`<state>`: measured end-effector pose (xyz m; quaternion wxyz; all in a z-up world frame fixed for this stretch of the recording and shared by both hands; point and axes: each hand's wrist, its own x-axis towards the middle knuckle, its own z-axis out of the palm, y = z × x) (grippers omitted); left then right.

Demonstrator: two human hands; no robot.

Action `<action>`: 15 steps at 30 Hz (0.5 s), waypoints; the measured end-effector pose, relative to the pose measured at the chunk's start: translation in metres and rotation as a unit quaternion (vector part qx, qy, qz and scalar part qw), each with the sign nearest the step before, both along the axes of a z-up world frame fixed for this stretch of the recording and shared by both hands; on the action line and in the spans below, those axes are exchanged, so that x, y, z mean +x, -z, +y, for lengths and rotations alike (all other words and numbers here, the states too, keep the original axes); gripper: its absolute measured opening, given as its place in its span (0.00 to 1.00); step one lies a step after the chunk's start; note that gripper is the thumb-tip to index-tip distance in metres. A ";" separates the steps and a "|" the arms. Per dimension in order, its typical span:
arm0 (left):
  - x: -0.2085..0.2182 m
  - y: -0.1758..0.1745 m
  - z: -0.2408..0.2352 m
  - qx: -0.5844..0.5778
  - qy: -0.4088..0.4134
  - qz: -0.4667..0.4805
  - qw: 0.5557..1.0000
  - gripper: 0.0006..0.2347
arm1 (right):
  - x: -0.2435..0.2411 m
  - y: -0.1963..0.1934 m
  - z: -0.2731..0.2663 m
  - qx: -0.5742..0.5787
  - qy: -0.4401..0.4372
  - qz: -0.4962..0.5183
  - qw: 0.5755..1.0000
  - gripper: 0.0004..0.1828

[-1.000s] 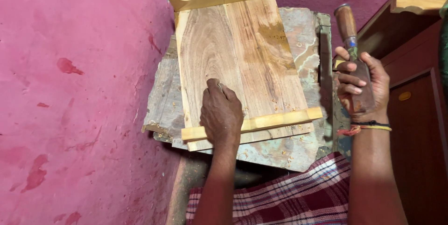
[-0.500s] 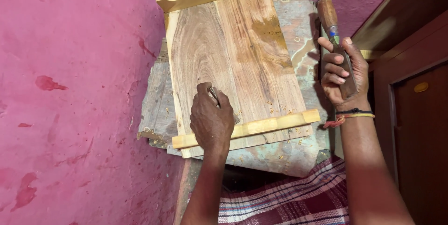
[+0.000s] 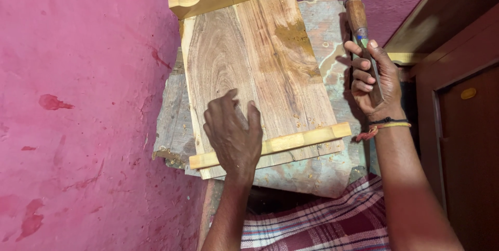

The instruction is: The person carves a small wooden piece using a chisel and a wooden mallet. They repeatedly position the chisel on the wood and strike it with the mallet to shape the piece.

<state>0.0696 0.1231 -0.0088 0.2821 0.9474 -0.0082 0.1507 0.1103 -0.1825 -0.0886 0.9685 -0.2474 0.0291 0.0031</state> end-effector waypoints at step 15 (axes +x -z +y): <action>-0.028 0.001 -0.042 0.089 0.374 0.029 0.922 0.18 | -0.001 -0.004 0.004 -0.064 0.044 0.024 0.997 0.23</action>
